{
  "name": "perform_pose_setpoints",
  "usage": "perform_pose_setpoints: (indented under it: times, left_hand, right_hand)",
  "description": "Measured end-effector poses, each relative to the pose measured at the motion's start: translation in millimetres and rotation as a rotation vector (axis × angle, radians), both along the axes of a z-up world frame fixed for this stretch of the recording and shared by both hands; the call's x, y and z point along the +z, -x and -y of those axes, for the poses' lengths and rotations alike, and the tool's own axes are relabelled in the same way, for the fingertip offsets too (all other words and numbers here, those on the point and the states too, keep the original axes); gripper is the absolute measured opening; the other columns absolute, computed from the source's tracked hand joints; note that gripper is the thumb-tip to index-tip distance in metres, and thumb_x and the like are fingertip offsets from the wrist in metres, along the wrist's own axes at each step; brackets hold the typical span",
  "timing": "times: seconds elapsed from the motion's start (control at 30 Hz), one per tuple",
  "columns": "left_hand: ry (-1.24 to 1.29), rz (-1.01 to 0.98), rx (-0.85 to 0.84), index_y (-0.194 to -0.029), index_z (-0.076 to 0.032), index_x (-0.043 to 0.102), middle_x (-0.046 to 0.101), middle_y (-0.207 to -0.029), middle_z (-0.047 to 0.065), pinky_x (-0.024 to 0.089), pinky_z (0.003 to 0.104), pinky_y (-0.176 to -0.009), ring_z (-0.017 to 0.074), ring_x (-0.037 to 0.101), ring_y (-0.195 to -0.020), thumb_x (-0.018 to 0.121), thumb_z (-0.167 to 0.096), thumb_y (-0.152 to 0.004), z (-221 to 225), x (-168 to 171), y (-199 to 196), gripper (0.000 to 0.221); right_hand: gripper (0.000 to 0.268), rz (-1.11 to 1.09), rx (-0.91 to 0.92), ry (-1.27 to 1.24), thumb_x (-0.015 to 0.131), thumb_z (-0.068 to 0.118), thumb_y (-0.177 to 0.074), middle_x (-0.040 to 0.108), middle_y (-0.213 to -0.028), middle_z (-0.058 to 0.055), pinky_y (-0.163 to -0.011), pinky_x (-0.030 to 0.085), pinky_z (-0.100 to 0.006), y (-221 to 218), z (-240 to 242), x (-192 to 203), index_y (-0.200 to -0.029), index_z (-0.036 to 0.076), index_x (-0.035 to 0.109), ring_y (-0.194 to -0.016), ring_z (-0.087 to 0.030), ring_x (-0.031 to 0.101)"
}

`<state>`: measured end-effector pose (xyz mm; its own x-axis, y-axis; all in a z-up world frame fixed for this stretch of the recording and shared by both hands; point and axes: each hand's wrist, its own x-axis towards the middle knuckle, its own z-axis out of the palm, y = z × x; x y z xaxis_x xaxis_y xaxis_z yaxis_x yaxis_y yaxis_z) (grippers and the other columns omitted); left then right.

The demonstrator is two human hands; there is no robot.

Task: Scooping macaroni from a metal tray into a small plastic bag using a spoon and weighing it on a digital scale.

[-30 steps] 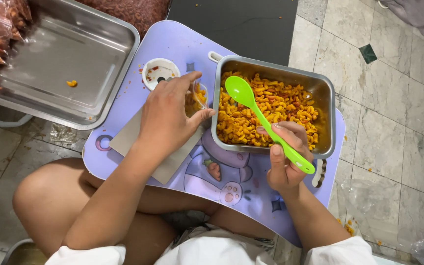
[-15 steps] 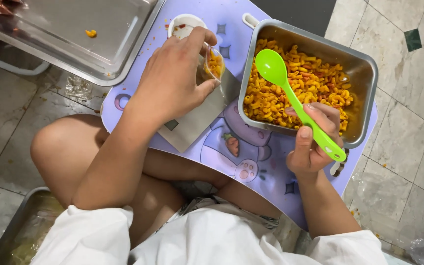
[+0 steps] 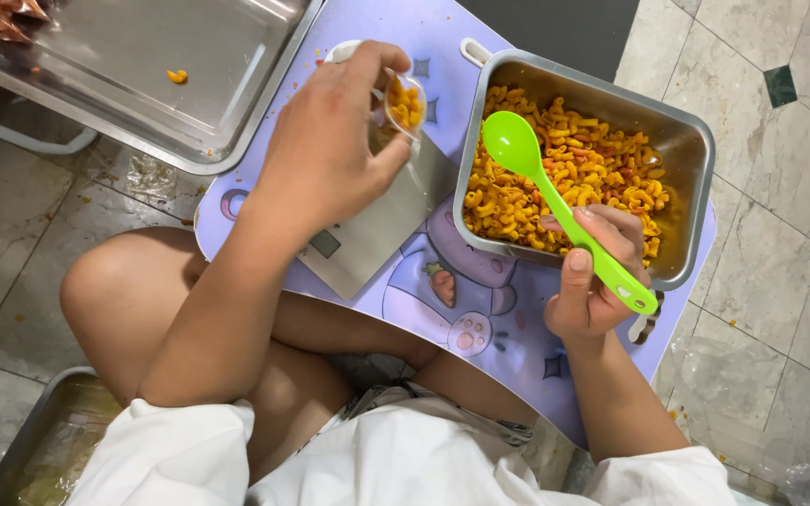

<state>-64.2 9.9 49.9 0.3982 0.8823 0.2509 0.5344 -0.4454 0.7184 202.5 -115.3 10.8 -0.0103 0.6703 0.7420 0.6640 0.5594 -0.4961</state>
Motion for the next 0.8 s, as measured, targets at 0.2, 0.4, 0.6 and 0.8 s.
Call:
perform_pose_setpoints:
  times: [0.2,0.4,0.6,0.8]
  left_hand:
    - [-0.247,0.043,0.186,-0.117,-0.003,0.062,0.074,-0.109,0.011,0.05,0.039,-0.082,0.024,0.07,-0.093,0.081,-0.01,-0.092,-27,9,52,0.032]
    - [-0.303,-0.188,0.448,-0.087,-0.015,0.066,0.071,-0.085,0.0,0.046,0.045,-0.071,0.0252,0.066,-0.078,0.083,-0.027,-0.098,-118,-62,92,0.024]
    - [-0.014,-0.294,0.502,-0.101,-0.007,0.066,0.071,-0.096,0.015,0.051,0.053,-0.069,0.0419,0.067,-0.087,0.085,-0.032,-0.092,-143,-91,76,0.033]
    - [0.127,-0.132,0.438,-0.112,-0.007,0.069,0.076,-0.099,0.011,0.051,0.046,-0.079,0.0317,0.07,-0.093,0.091,-0.032,-0.085,-138,-94,71,0.043]
  right_hand:
    - [0.03,-0.036,0.028,-0.001,0.048,0.018,-0.109,0.069,-0.092,-0.024,-0.078,0.064,-0.045,-3,0,0,-0.121,-0.007,0.06,-0.105,-0.036,0.064]
    - [0.031,-0.051,0.043,-0.009,0.049,0.02,-0.109,0.066,-0.096,-0.025,-0.078,0.065,-0.045,1,0,-1,-0.12,-0.007,0.06,-0.102,-0.036,0.065]
    - [0.032,-0.031,-0.011,-0.003,0.049,0.02,-0.109,0.07,-0.094,-0.022,-0.079,0.064,-0.043,0,-1,-5,-0.12,-0.007,0.061,-0.107,-0.036,0.063]
    - [0.03,0.011,-0.037,-0.004,0.05,0.019,-0.108,0.071,-0.094,-0.022,-0.082,0.061,-0.042,2,-2,-6,-0.119,-0.006,0.062,-0.105,-0.037,0.064]
